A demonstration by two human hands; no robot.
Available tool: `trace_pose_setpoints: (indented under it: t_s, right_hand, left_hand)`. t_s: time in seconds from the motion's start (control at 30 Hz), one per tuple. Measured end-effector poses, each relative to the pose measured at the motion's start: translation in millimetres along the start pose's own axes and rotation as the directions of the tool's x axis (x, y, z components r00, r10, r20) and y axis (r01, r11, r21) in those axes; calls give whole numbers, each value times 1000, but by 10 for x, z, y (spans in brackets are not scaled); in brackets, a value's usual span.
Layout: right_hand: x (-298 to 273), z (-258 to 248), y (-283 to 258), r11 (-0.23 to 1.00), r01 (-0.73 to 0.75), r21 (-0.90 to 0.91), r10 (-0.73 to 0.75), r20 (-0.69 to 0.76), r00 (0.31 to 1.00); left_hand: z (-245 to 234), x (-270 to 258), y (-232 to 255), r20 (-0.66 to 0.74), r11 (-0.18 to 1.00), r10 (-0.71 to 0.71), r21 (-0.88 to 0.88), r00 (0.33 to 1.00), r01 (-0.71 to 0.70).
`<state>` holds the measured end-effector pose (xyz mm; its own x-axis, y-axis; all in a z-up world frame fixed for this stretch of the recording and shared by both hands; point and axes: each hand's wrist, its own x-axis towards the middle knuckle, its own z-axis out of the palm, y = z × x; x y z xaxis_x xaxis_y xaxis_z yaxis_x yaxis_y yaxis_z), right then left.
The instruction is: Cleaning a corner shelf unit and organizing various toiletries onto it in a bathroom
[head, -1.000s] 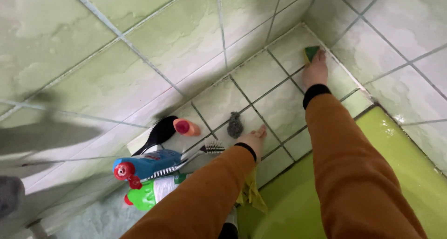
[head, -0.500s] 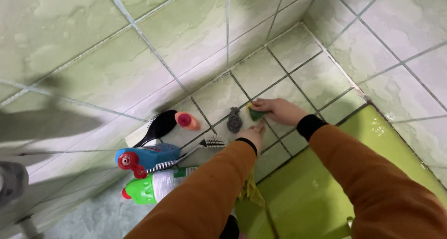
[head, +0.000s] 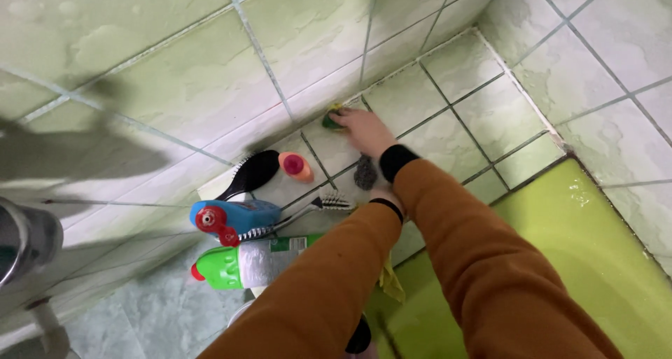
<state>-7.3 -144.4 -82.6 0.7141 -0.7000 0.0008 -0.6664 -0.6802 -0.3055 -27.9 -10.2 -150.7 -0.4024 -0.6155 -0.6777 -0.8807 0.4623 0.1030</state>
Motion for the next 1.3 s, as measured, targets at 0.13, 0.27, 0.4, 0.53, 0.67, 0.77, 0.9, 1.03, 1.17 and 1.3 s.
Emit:
trace_pose_setpoints:
  t_s: [0.13, 0.27, 0.4, 0.53, 0.67, 0.77, 0.9, 1.03, 1.17, 1.3]
  right_hand:
    - [-132, -133, 317, 985, 128, 119, -140, 100, 985]
    - [-400, -372, 483, 992, 3, 126, -19, 130, 991]
    - [-768, -310, 574, 983, -26, 181, 15, 61, 998]
    - [-1197, -278, 797, 984, -8, 176, 12, -21, 1000]
    - [-1647, -335, 752, 987, -49, 153, 55, -36, 998]
    - [-2081, -503, 524, 953, -181, 244, 168, 72, 983]
    - [-2849, -666, 197, 889, -278, 363, 239, 150, 959]
    - [-3443, -497, 202, 924, -324, 202, 278, 226, 934]
    - [-3643, -405, 235, 905, -387, 175, 327, 292, 899]
    - [-3816, -718, 93, 870, -431, 240, 349, 316, 882]
  left_hand:
    - [-134, -85, 55, 94, 993, -5, 118, 996, -6]
    - [11, -50, 137, 103, 950, -117, -279, 988, 141]
    - [-476, -548, 61, 193, 860, -104, -475, 976, 185]
    - [-282, -476, 97, -22, 833, -152, -541, 988, 116]
    - [-3, -266, 206, -13, 947, 29, -321, 999, -32]
    - [-340, -909, 179, -163, 895, 70, -425, 984, -134]
    - [-400, -977, -29, -329, 902, 16, -402, 944, -155]
    - [-493, -977, -90, -400, 936, -40, -337, 916, -106]
    - [-912, -1382, 4, -315, 944, -65, -326, 947, -44]
    - [-595, -984, 146, -235, 949, -70, -314, 969, -7]
